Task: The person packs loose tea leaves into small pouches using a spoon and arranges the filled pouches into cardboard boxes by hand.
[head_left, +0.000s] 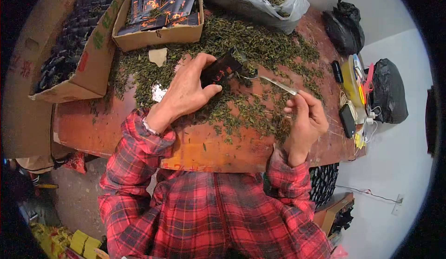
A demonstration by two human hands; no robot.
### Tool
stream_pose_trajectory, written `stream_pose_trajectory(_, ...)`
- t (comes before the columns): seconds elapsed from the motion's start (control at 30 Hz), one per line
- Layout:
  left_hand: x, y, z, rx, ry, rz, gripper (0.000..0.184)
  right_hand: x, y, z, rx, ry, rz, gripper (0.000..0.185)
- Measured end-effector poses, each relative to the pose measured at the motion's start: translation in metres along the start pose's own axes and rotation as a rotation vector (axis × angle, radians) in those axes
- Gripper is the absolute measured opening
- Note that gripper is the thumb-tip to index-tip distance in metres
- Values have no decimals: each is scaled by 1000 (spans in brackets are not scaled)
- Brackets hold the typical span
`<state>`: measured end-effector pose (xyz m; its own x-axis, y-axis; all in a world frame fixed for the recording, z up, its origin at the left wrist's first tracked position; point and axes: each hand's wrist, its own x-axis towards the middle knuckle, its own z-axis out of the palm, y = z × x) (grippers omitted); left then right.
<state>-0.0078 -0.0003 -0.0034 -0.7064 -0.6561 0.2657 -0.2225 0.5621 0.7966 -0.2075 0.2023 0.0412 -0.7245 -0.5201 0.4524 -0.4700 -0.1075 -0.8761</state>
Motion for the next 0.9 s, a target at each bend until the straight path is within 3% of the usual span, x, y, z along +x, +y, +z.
stream_pose_trajectory(0.77, -1, -2, 2, 11, -1, 33, 62, 20, -50, -4, -211, 0, -253, 14)
stream_pose_trajectory(0.9, -2, -1, 2, -33, 8, 25, 61, 21, -56, -1, -345, -15, -394, 14)
